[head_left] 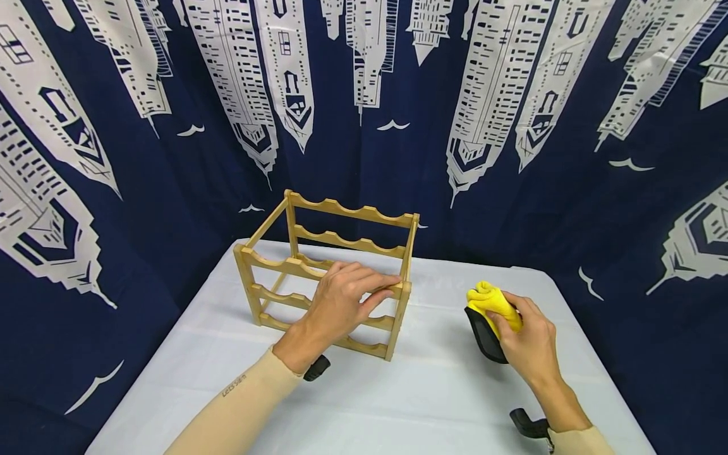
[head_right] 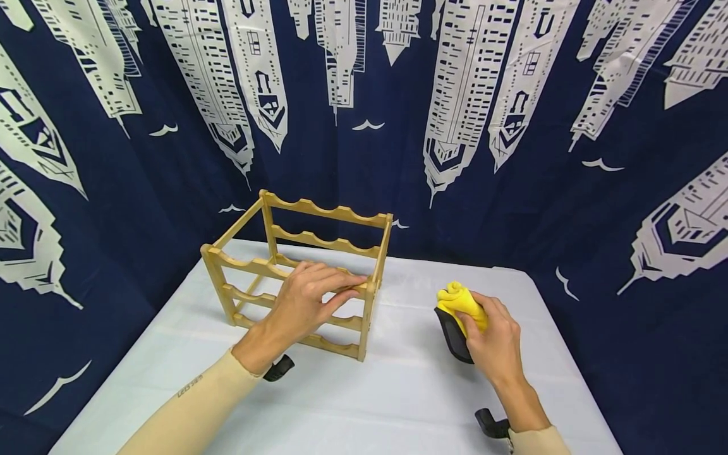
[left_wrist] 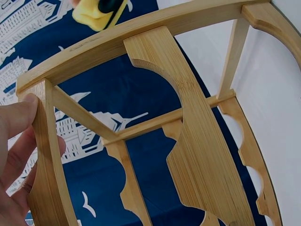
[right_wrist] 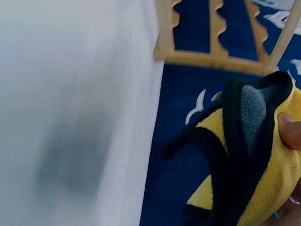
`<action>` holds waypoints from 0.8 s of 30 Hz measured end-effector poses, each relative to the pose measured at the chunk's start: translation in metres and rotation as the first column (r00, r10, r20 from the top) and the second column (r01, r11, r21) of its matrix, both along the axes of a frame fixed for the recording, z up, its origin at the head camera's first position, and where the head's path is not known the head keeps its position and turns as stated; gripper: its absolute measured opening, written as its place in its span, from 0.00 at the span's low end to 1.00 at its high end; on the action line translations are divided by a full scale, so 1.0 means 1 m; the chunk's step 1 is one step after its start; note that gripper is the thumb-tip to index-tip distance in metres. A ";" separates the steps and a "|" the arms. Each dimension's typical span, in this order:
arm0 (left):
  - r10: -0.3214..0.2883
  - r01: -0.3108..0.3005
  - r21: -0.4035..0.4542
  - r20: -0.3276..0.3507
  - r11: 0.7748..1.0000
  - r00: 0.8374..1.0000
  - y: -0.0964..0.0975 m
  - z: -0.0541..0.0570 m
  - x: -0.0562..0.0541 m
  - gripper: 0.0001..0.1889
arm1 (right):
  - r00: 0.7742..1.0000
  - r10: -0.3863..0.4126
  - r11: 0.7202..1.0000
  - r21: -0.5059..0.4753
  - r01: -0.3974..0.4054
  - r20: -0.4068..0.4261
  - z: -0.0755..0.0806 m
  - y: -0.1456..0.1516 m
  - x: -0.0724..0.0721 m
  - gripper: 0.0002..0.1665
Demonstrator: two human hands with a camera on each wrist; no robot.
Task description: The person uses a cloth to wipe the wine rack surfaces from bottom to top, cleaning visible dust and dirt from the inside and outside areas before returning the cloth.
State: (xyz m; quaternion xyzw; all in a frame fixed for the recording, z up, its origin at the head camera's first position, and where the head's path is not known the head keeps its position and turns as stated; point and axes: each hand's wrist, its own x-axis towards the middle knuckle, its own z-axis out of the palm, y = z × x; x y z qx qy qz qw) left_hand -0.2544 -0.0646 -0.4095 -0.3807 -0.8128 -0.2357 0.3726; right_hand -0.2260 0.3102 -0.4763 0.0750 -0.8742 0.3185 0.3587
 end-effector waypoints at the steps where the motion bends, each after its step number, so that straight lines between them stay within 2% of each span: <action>1: 0.000 0.000 0.001 0.001 1.000 1.000 0.000 0.000 0.000 0.13 | 1.000 0.019 1.000 -0.007 -0.019 -0.016 0.002 -0.004 0.001 0.30; 7: -0.007 0.008 0.018 -0.017 1.000 1.000 0.002 0.000 0.000 0.13 | 0.985 0.152 0.985 -0.066 -0.157 -0.083 0.010 -0.028 0.007 0.32; 14: -0.013 0.014 0.039 -0.020 0.999 1.000 0.003 0.000 0.000 0.14 | 0.944 0.296 0.931 -0.176 -0.319 -0.149 0.016 -0.054 0.013 0.33; 24: -0.014 0.014 0.038 0.005 0.999 1.000 0.002 0.000 0.000 0.14 | 0.912 0.378 0.885 -0.228 -0.407 -0.161 0.016 -0.068 0.016 0.32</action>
